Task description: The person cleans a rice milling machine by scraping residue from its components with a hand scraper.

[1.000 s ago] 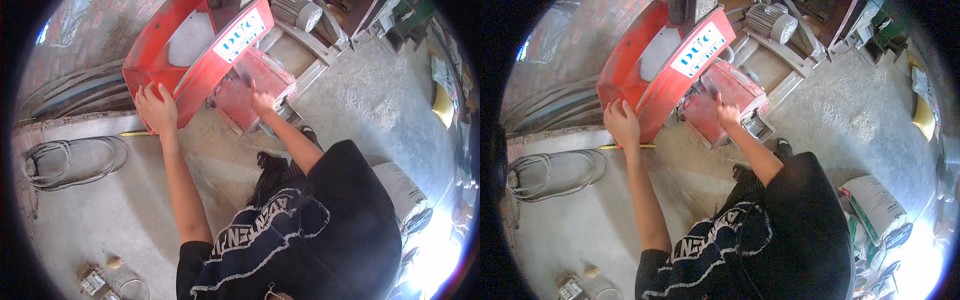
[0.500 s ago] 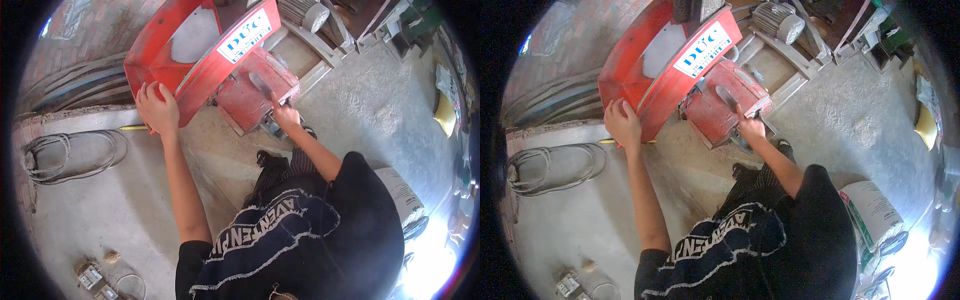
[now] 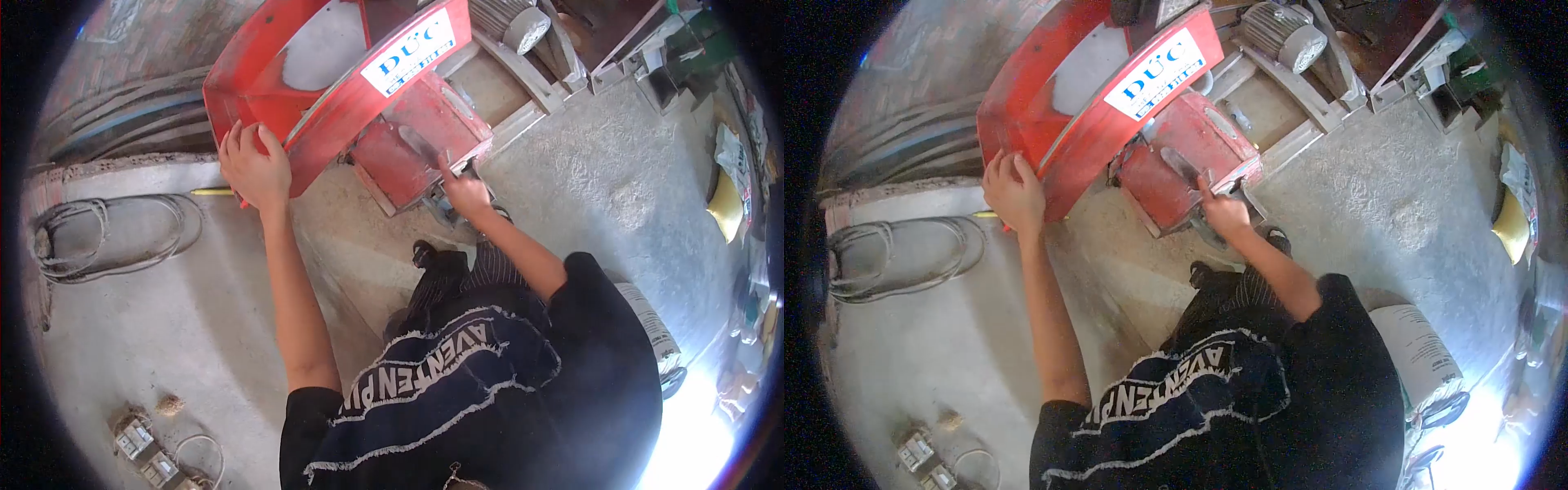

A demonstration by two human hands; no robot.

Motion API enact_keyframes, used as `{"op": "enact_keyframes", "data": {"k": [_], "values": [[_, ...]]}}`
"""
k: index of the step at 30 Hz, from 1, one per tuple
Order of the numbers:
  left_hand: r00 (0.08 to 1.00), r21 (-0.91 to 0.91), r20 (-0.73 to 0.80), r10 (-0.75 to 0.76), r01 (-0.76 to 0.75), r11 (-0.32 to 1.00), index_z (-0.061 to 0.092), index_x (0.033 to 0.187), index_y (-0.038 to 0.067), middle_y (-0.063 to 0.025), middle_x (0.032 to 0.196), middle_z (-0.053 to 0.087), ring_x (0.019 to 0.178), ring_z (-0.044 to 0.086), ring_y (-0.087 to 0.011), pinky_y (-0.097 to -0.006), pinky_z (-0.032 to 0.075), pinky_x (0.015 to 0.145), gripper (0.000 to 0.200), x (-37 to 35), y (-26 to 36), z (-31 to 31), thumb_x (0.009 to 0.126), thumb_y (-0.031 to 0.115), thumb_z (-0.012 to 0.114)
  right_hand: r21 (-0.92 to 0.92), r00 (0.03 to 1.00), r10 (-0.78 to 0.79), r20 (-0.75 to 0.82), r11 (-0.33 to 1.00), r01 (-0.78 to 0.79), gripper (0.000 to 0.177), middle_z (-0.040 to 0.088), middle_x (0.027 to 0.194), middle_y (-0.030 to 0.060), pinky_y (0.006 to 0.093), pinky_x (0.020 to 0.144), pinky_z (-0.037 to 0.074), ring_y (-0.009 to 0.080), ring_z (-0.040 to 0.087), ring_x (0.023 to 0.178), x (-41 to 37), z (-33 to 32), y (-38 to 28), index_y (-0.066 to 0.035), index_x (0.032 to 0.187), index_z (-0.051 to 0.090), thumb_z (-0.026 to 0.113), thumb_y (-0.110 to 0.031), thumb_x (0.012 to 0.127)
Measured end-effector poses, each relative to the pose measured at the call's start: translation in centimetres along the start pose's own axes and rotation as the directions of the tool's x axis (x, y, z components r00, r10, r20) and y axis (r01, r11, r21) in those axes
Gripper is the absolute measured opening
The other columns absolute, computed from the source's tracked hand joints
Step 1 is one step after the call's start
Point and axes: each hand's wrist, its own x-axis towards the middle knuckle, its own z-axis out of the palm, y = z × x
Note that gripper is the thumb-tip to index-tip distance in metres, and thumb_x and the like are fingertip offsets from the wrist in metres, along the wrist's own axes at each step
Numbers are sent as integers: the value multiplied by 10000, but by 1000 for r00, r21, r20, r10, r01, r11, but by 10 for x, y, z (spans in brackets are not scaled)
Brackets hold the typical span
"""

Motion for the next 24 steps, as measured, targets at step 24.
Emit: {"op": "enact_keyframes", "data": {"k": [24], "values": [[997,-72,-74,-13,8,997,674,920,73,-129,1146,600,1105,508,-315,-446,366,947,246,-2,-3,3,826,264,552,56,959,200,-199,980,-193,618,600,549,121,444,406,485,300,614,471,15,53,-49,-145,1434,272,486,-187,856]]}}
